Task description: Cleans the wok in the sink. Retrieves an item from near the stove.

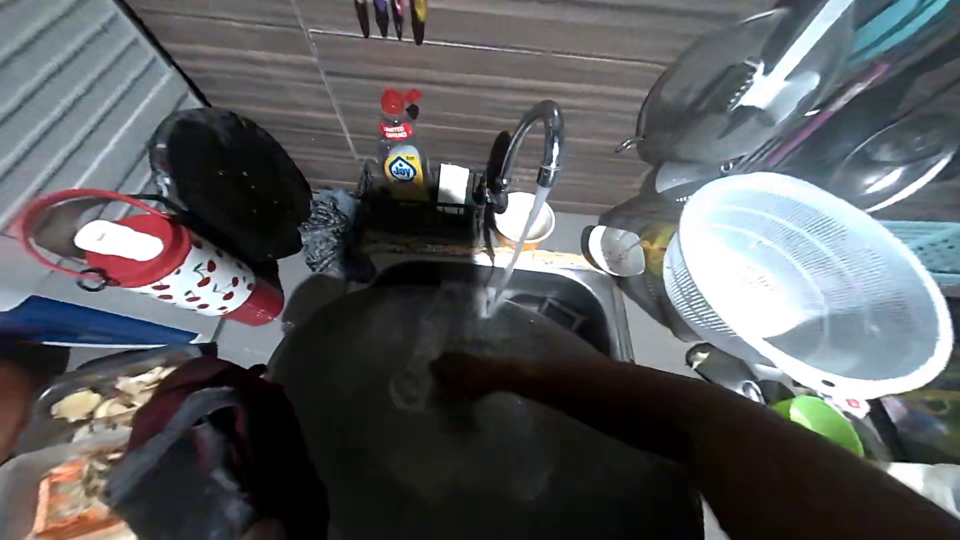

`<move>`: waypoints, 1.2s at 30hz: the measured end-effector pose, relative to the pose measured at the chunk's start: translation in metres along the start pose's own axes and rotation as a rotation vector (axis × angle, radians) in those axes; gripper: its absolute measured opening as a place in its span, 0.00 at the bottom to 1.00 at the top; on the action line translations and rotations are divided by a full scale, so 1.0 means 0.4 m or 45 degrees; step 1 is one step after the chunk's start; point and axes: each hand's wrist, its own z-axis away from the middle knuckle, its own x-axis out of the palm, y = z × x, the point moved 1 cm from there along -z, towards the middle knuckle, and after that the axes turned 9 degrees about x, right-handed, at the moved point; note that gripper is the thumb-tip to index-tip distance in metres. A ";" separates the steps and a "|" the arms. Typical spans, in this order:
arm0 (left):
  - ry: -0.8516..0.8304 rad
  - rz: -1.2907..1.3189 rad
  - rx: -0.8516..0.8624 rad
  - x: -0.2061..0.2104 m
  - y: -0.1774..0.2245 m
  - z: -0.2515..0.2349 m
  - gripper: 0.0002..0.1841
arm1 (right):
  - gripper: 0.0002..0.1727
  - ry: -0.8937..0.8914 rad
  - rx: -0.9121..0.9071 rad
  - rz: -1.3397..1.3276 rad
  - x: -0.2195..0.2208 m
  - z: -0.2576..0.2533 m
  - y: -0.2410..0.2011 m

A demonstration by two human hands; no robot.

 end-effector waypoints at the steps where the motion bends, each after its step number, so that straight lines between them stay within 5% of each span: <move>1: 0.001 0.027 0.013 0.008 0.007 -0.002 0.28 | 0.25 -0.146 -0.044 -0.005 0.007 0.074 -0.025; 4: -0.030 0.006 0.074 0.036 0.032 -0.019 0.30 | 0.24 -0.564 0.065 0.219 -0.008 0.249 0.025; 6: -0.047 -0.006 0.140 0.038 0.029 -0.025 0.32 | 0.24 -0.639 0.343 0.453 -0.049 0.271 0.109; 9: -0.044 0.045 0.133 0.041 0.031 -0.023 0.32 | 0.28 -0.240 0.625 0.528 -0.116 0.173 0.209; 13: -0.038 -0.053 0.088 0.007 0.005 -0.009 0.34 | 0.31 0.226 0.552 0.270 -0.161 -0.049 0.155; 21: -0.029 -0.104 0.132 0.040 0.029 -0.017 0.34 | 0.28 0.449 -0.137 -0.409 -0.159 -0.242 -0.182; 24: 0.004 -0.093 0.145 0.063 0.038 -0.018 0.32 | 0.23 0.224 -0.448 -0.845 -0.125 -0.152 -0.321; 27: -0.115 -0.051 0.238 0.014 0.004 -0.017 0.32 | 0.18 0.007 -0.591 -0.681 -0.104 0.021 -0.397; 29: 0.012 -0.069 -0.014 0.080 0.083 -0.021 0.27 | 0.14 -0.133 -0.731 -0.503 -0.089 0.170 -0.396; 30: 0.341 -0.184 -0.315 0.175 0.160 -0.041 0.23 | 0.12 -0.198 -0.857 -0.448 -0.071 0.225 -0.368; 31: 0.431 -0.250 -0.447 0.209 0.188 -0.054 0.23 | 0.12 -0.307 -0.893 -0.377 -0.052 0.271 -0.323; 32: 0.328 -0.202 -0.290 0.166 0.148 -0.039 0.25 | 0.14 -0.481 -0.774 -0.285 -0.044 0.320 -0.273; 34: -0.113 -0.135 0.201 0.000 -0.001 -0.012 0.36 | 0.17 -0.740 -0.145 -0.030 -0.032 0.372 -0.148; 36: -0.086 -0.155 0.229 -0.016 -0.020 -0.011 0.39 | 0.19 -0.559 0.449 0.077 -0.008 0.334 0.024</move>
